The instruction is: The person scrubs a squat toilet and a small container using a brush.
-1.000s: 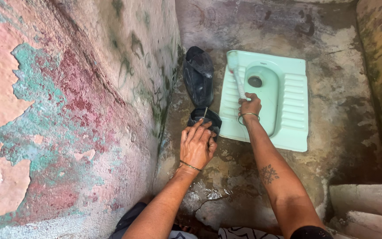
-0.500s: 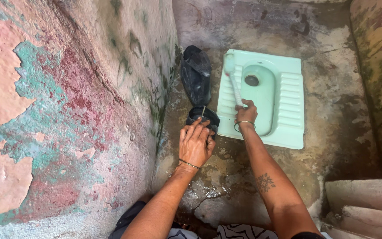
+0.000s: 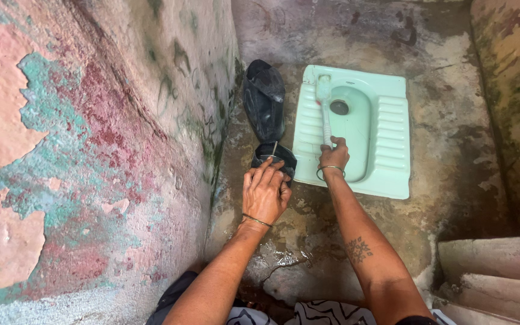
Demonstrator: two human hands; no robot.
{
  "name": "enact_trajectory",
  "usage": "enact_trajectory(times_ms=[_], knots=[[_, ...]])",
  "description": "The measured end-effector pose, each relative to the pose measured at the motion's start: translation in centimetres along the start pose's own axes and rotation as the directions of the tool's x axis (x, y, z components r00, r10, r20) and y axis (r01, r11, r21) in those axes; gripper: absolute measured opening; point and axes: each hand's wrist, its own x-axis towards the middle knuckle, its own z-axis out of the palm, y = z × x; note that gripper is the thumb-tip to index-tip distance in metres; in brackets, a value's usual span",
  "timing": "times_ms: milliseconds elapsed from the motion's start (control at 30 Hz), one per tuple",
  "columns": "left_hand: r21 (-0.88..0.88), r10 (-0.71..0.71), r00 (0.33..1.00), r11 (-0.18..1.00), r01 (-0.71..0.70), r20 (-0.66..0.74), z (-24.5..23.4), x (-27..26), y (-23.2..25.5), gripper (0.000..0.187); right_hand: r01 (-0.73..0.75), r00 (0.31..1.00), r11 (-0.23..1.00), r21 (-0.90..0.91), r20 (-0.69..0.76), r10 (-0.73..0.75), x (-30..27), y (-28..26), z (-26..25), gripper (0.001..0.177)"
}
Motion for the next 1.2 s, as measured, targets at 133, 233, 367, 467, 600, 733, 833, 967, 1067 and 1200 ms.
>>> enact_trajectory(times_ms=[133, 233, 367, 467, 600, 733, 833, 967, 1067, 1200], knots=[[0.006, -0.006, 1.000, 1.000, 0.006, 0.018, 0.0, 0.1, 0.0, 0.015, -0.006, 0.998, 0.998, -0.060, 0.057, 0.010, -1.0, 0.3, -0.1, 0.038], [0.000, -0.008, 1.000, 1.000, 0.008, 0.014, 0.0, 0.0, 0.0, 0.015, 0.009, 0.995, 0.999, 0.041, 0.094, -0.013, -2.0, 1.2, -0.3, 0.039], [0.002, -0.003, 1.000, 1.000, 0.003, 0.007, 0.0, 0.2, 0.0, 0.015, -0.035, 0.999, 0.998, 0.050, 0.038, 0.033, -2.1, 1.4, -1.0, 0.039], [-0.001, -0.004, 1.000, 1.000, 0.004, 0.011, 0.0, 0.1, 0.1, 0.015, -0.050, 0.998, 0.998, 0.033, 0.025, 0.049, -2.4, 1.0, -1.5, 0.038], [0.003, -0.005, 1.000, 1.000, 0.005, 0.010, 0.1, 0.0, 0.1, 0.014, -0.050, 0.993, 0.997, 0.052, 0.114, 0.044, -3.6, 1.2, -1.8, 0.038], [0.005, 0.000, 1.000, 1.000, 0.000, 0.005, 0.1, 0.1, 0.0, 0.015, -0.065, 0.992, 0.995, 0.080, 0.116, 0.055, -4.6, 2.2, -2.8, 0.039], [-0.004, -0.010, 1.000, 1.000, 0.010, 0.007, 0.2, 0.0, 0.0, 0.015, -0.045, 0.997, 0.992, 0.119, 0.065, 0.038, -5.0, 2.9, -3.5, 0.038], [0.002, -0.007, 1.000, 1.000, 0.007, 0.028, 0.2, 0.0, -0.1, 0.017, -0.050, 0.993, 0.998, 0.041, 0.112, 0.045, -5.9, 2.7, -3.5, 0.037], [0.018, -0.008, 0.999, 1.000, 0.008, 0.033, 0.3, 0.0, -0.1, 0.018, -0.075, 0.989, 0.995, 0.065, 0.136, 0.065, -6.1, 2.7, -3.7, 0.035], [0.001, 0.002, 1.000, 1.000, -0.002, 0.024, 0.3, 0.0, -0.3, 0.018, -0.077, 0.995, 0.992, 0.100, 0.074, 0.069, -5.7, 2.9, -4.4, 0.036]])
